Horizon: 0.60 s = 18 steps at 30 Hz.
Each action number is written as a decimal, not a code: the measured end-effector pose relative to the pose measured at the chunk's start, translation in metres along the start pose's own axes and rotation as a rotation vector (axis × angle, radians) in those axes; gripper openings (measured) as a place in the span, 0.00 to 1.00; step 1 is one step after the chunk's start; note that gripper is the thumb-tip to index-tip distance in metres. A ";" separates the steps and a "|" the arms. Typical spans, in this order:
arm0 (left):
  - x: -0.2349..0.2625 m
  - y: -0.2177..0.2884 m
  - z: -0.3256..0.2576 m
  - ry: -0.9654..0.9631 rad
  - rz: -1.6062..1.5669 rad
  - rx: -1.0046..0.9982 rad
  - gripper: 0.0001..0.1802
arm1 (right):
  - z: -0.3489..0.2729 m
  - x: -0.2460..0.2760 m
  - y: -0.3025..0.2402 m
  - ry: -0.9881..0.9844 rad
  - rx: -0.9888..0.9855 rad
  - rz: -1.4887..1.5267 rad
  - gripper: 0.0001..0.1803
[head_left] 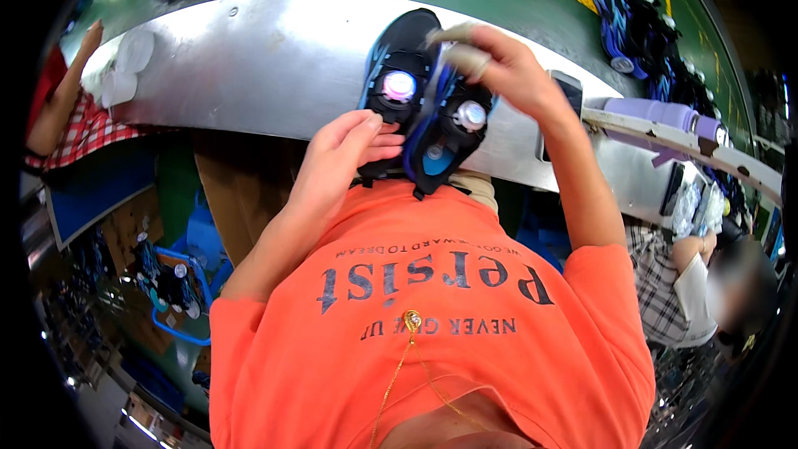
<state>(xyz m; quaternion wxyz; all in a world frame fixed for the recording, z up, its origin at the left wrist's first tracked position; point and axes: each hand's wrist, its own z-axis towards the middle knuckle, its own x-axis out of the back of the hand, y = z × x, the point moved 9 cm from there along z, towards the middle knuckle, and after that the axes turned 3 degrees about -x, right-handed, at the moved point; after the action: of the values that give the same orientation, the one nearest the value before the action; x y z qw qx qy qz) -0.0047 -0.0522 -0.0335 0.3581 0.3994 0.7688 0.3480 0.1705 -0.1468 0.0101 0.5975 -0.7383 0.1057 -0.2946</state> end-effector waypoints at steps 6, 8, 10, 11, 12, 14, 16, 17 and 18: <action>-0.024 0.037 -0.024 -0.030 0.693 -0.418 0.22 | -0.060 -0.001 0.007 -0.064 -0.099 -0.152 0.23; -0.042 0.034 -0.017 -0.107 0.947 -0.490 0.35 | -0.066 -0.005 0.007 0.018 -0.085 -0.274 0.23; -0.055 0.012 0.000 -0.114 1.165 -0.370 0.42 | -0.069 -0.010 0.009 0.120 -0.081 -0.285 0.22; -0.062 0.008 0.007 -0.063 1.278 -0.405 0.43 | -0.072 -0.013 0.011 0.167 -0.083 -0.275 0.22; -0.069 0.010 0.012 -0.037 1.294 -0.438 0.42 | -0.074 -0.009 0.014 0.217 -0.082 -0.271 0.21; -0.075 0.016 0.028 -0.027 1.322 -0.468 0.40 | -0.072 -0.005 0.026 0.173 -0.108 -0.096 0.20; -0.072 0.034 0.048 -0.024 1.342 -0.536 0.37 | -0.065 0.004 0.035 0.154 -0.113 0.125 0.20; -0.069 0.048 0.061 -0.027 1.295 -0.529 0.35 | -0.065 0.016 0.031 0.174 -0.117 0.138 0.20; -0.065 0.062 0.075 -0.005 1.324 -0.580 0.34 | -0.063 0.031 0.027 0.204 -0.147 0.105 0.20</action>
<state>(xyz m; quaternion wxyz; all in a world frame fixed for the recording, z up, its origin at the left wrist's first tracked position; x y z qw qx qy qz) 0.1081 -0.0623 -0.0027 0.1653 0.6712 0.2414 0.6811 0.1652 -0.2213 0.0010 0.5427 -0.7395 0.2258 -0.3281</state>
